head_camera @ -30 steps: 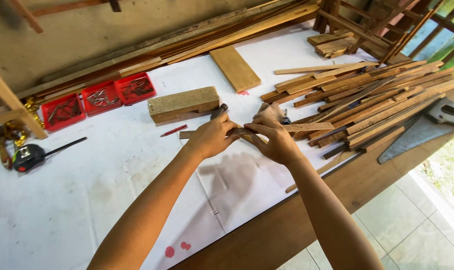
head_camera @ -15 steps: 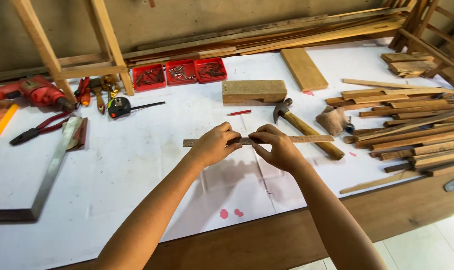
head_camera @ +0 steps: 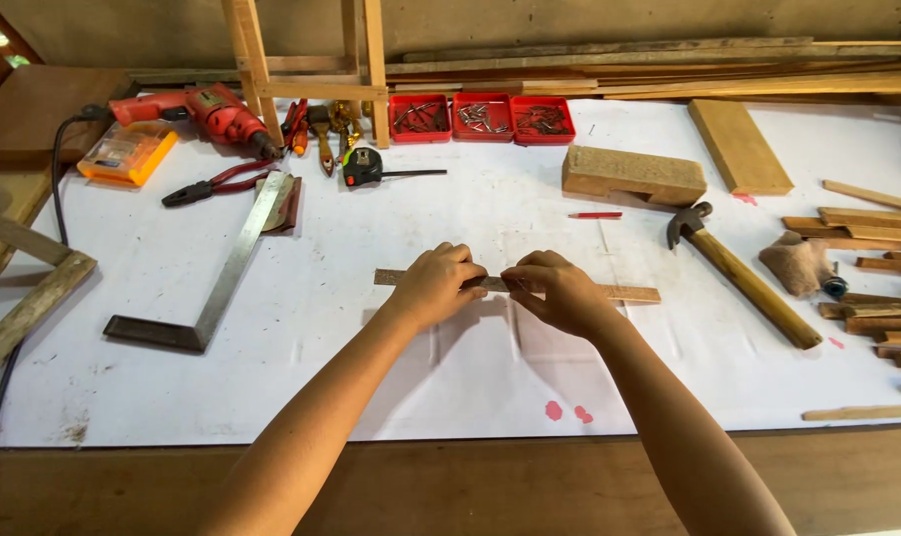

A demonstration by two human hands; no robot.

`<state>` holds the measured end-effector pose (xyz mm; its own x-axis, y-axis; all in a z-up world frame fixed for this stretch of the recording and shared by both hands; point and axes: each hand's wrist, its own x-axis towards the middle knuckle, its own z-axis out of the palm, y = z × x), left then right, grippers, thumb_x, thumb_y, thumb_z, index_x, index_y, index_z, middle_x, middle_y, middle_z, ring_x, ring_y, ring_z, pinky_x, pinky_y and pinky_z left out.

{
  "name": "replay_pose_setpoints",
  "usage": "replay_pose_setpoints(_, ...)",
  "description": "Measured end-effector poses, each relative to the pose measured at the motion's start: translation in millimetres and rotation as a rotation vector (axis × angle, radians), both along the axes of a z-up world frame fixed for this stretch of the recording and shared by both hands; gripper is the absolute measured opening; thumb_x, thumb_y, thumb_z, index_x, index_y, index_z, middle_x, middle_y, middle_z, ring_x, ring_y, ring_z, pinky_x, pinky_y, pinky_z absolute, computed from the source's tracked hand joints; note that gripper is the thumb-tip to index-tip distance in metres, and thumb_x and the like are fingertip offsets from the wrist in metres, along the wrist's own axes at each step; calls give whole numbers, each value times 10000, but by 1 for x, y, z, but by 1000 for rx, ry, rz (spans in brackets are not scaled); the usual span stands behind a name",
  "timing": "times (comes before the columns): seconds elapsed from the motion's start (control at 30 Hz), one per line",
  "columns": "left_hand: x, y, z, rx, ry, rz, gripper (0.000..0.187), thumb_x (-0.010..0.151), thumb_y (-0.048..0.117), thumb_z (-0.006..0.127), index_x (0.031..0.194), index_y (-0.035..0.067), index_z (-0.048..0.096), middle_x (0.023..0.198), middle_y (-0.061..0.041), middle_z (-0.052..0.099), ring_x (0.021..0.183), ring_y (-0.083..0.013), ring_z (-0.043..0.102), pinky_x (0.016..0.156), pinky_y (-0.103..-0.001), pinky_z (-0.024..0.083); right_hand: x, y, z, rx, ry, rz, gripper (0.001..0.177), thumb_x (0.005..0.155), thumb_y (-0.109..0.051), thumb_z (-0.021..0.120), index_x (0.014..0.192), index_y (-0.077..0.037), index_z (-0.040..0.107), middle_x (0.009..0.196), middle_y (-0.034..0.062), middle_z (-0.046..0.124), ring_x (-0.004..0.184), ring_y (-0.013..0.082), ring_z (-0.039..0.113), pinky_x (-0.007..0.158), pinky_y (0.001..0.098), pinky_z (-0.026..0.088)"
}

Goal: Assembling and sanding a wooden frame structure using a hammer, nails, and sandpaper.

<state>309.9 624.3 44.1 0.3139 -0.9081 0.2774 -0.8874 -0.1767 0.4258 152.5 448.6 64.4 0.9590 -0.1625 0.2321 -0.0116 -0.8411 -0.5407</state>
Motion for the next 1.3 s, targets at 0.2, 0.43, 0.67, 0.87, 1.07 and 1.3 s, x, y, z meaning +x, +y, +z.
replay_pose_setpoints(0.2,17,28,-16,42,65,49,271,860,336,782,1060,153,788,956,-10,645,955,-206,604,876,-368,530,25,22,-9,-74,61,52,249,894,-187,743,1135,-133,776,1084,48,724,875,206,734,772,333,615)
replay_pose_setpoints(0.43,26,42,-32,28,81,105,292,852,306,788,1105,160,786,999,-31,659,985,-220,617,900,-388,521,40,31,-14,-88,128,53,235,904,-197,734,1131,-151,778,1101,59,716,934,236,712,790,357,608)
replay_pose_setpoints(0.67,68,72,-17,-60,-45,149,351,854,310,778,1164,146,759,1092,-34,673,1063,-235,621,933,-423,493,91,50,10,-192,57,119,385,801,-232,806,1179,-188,744,1132,61,711,1060,271,677,864,401,576)
replay_pose_setpoints(0.87,128,124,0,-92,-127,291,354,847,284,780,1178,160,756,1104,-35,665,1071,-241,614,945,-424,477,171,91,25,-190,35,251,351,851,-236,774,1197,-192,734,1196,62,698,1094,278,667,915,397,569)
replay_pose_setpoints(1.07,195,157,6,-97,-186,436,511,784,367,830,1223,135,710,1125,-73,642,1105,-276,600,924,-439,467,257,121,16,-196,-67,385,435,819,-206,794,1245,-180,707,1228,112,662,1141,312,641,964,407,539)
replay_pose_setpoints(1.3,233,163,9,179,-165,537,885,571,637,908,1128,20,604,1151,-109,579,1126,-289,562,916,-433,454,340,129,-8,-239,-88,484,434,768,-36,738,1188,-127,678,1282,103,625,1221,316,603,1042,398,497)
